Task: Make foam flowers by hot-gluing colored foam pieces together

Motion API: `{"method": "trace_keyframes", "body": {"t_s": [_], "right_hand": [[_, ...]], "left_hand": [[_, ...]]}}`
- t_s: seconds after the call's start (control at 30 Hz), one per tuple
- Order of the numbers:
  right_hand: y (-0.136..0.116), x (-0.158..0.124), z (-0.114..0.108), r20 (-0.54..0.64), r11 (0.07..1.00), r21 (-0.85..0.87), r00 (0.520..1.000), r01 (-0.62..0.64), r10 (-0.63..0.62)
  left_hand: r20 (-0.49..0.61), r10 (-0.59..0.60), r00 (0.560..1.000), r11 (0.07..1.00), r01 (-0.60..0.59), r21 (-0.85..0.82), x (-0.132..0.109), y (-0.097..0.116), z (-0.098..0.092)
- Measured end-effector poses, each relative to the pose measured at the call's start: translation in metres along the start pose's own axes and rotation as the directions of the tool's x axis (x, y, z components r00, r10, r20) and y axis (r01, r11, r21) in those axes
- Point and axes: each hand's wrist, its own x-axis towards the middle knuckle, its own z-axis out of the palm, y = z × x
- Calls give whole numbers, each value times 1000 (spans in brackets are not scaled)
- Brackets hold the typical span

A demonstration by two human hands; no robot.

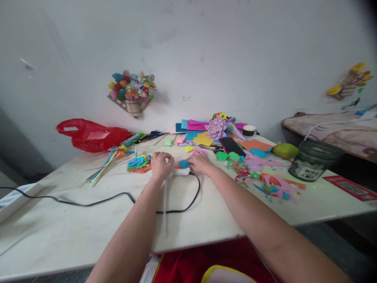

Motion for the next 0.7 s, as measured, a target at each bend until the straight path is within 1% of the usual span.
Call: {"method": "trace_keyframes", "body": {"t_s": [0.13, 0.37, 0.53, 0.7], "right_hand": [[-4, 1, 2, 25, 1000, -15, 1000, -14, 14], [-5, 4, -1, 48, 1000, -20, 999, -21, 22], [-7, 2, -6, 47, 998, -35, 997, -51, 53], [-7, 3, -4, 30, 996, -77, 999, -41, 43]], "left_hand": [[-12, -22, 1000, 1000, 22, 12, 0, 2, -1], [-27, -10, 1000, 1000, 11, 28, 0, 2, 0], [7, -23, 1000, 1000, 23, 18, 0, 3, 0], [55, 30, 998, 999, -31, 9, 0, 3, 2]]}}
